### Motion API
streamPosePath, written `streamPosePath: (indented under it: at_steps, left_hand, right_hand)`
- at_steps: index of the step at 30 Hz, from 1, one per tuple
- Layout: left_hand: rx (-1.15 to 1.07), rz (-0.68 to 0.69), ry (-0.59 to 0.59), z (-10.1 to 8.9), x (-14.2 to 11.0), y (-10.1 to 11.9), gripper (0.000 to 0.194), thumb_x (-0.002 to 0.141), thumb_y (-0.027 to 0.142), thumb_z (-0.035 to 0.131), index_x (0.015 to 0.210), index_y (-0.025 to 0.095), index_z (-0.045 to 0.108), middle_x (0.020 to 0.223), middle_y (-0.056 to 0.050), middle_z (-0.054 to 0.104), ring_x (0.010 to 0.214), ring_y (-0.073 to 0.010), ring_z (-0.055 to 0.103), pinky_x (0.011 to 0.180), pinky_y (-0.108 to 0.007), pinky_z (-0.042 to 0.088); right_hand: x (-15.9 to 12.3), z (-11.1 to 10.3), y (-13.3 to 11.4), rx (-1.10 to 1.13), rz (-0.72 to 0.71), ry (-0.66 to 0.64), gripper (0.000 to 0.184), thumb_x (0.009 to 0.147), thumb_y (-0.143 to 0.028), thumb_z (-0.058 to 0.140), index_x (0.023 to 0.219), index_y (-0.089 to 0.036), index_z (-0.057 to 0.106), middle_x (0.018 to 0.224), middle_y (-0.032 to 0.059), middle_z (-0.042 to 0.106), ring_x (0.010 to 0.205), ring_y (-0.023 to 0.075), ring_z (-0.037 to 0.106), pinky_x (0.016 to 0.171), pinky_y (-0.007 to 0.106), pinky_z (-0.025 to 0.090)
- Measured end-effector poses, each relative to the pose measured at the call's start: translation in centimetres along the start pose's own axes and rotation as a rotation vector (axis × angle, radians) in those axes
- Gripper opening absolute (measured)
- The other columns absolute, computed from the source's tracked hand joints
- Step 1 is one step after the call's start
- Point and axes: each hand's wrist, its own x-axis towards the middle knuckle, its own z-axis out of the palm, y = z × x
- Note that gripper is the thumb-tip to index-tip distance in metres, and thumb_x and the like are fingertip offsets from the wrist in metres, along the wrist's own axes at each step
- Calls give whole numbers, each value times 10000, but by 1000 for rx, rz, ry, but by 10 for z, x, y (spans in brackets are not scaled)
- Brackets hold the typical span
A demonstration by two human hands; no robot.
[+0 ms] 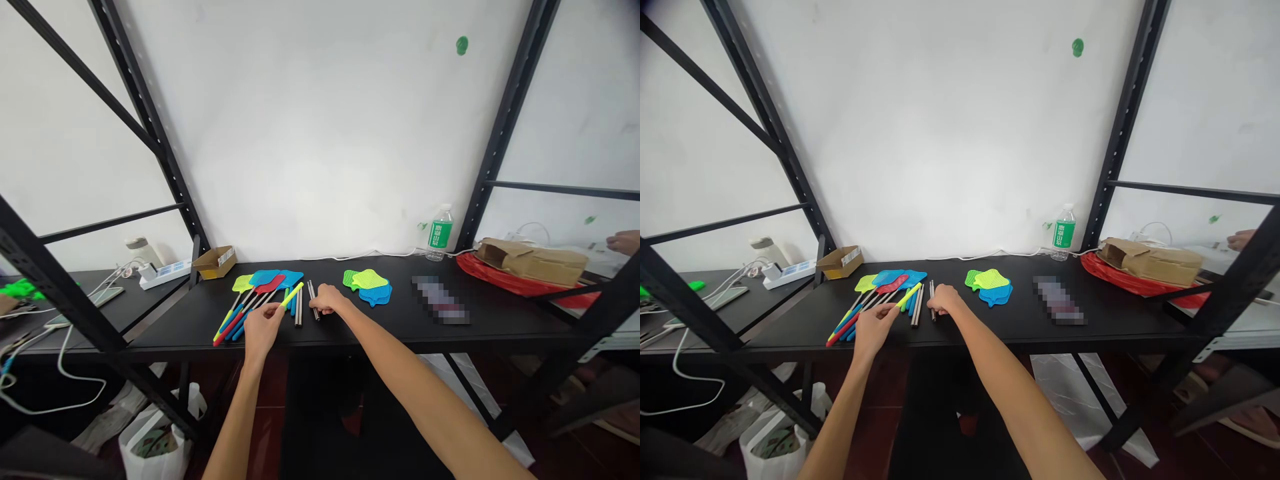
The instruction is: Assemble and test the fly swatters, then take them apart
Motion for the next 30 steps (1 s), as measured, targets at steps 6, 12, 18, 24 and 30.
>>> streamPosePath:
  at_steps: [6,12,18,24,30]
  left_hand:
    - [-133,39,-126,13,-12,15,343,782,440,621,851,134,760,771,-66,746,759,-241,679,674,-296,484]
    - [-345,15,-337,49,-35,42,353,780,437,635,890,128,764,725,-65,699,634,-178,601,533,-246,425]
    - [-435,-74,-405,71,-45,48,369,772,427,655,941,116,759,734,-74,684,625,-156,568,517,-234,421]
    - [-417,-45,-414,70,-44,43,352,779,434,630,899,130,762,733,-73,691,650,-166,588,542,-244,444]
    - [-333,103,-512,71,-51,42,333,823,440,596,835,148,756,730,-61,699,627,-165,582,551,-251,415]
  right_hand:
    - [-28,-27,48,406,-124,149,269,925,-433,516,873,-182,600,817,68,720,623,123,691,486,188,521]
    - [-77,-63,101,1144,-247,357,364,808,-533,685,910,-197,590,926,93,734,735,203,725,422,205,490]
    - [-88,-61,106,1141,-194,316,356,818,-520,673,935,-202,562,952,100,729,754,223,733,382,197,456]
    - [-82,-56,109,1066,-185,306,324,861,-510,616,962,-216,527,895,72,709,694,195,723,389,195,475]
    - [-87,-41,96,832,-306,169,319,830,-503,653,951,-220,570,908,31,641,679,145,684,439,185,499]
